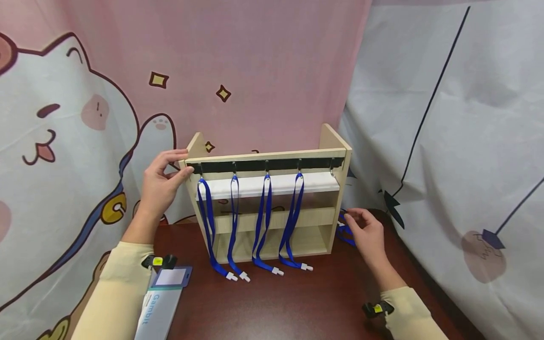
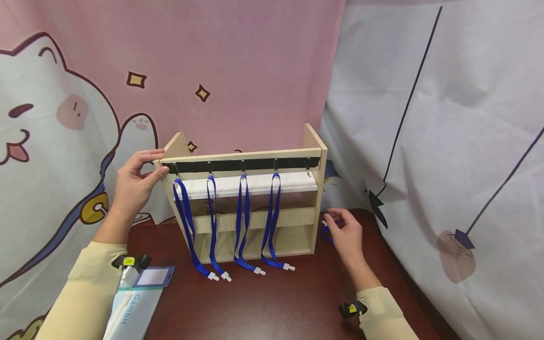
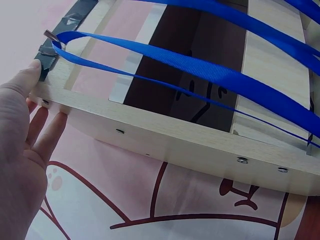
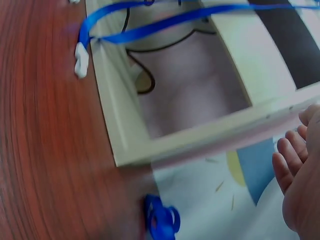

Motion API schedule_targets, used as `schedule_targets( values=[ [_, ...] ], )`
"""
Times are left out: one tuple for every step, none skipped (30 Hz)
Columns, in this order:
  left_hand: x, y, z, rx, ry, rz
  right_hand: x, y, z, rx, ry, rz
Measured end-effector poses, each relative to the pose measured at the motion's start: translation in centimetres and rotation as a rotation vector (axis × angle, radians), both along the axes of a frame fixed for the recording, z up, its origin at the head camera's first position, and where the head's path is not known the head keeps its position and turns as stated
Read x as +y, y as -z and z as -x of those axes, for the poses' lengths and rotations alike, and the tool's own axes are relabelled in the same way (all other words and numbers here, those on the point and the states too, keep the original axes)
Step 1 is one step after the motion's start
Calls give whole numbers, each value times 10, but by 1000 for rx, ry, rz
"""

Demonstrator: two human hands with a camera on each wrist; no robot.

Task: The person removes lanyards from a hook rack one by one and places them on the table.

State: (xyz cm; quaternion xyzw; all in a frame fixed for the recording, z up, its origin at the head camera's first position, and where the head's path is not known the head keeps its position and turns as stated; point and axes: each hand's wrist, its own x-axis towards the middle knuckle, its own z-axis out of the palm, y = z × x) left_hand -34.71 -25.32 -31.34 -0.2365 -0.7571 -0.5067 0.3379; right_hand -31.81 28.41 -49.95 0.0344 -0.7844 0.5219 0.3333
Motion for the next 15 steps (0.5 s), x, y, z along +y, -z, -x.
schedule_targets(
  values=[
    [0, 0, 0, 2, 2, -1, -5, -2, -2, 15, -8, 3],
    [0, -1, 0, 5, 3, -1, -10, -5, -5, 29, -10, -3],
    [0, -1, 0, 6, 4, -2, -15, -8, -8, 47, -12, -10],
    [0, -1, 0, 9, 6, -3, -21, -12, -12, 69, -16, -13],
    [0, -1, 0, 11, 8, -4, -27, -16, -15, 91, -17, -24],
    [0, -1, 0, 13, 9, -5, -33, -20, -19, 112, -21, -32],
    [0, -1, 0, 14, 13, -7, -39, -23, -22, 134, -25, -38],
    [0, -1, 0, 16, 15, -8, -45, -26, -25, 156, -36, -39],
    [0, -1, 0, 18, 17, -9, -51, -27, -27, 175, -50, -39],
    [0, -1, 0, 19, 17, -8, -56, -28, -28, 187, -62, -42],
    [1, -1, 0, 20, 17, -9, -60, -28, -28, 194, -74, -45],
    [0, 0, 0, 21, 15, -9, -65, -27, -28, 200, -87, -43],
    [0, 0, 1, 21, 12, -8, -69, -26, -27, 203, -98, -41],
    [0, 0, 1, 21, 7, -6, -73, -25, -26, 201, -109, -38],
    [0, 0, 1, 21, 5, -5, -76, -24, -26, 199, -118, -36]
  ],
)
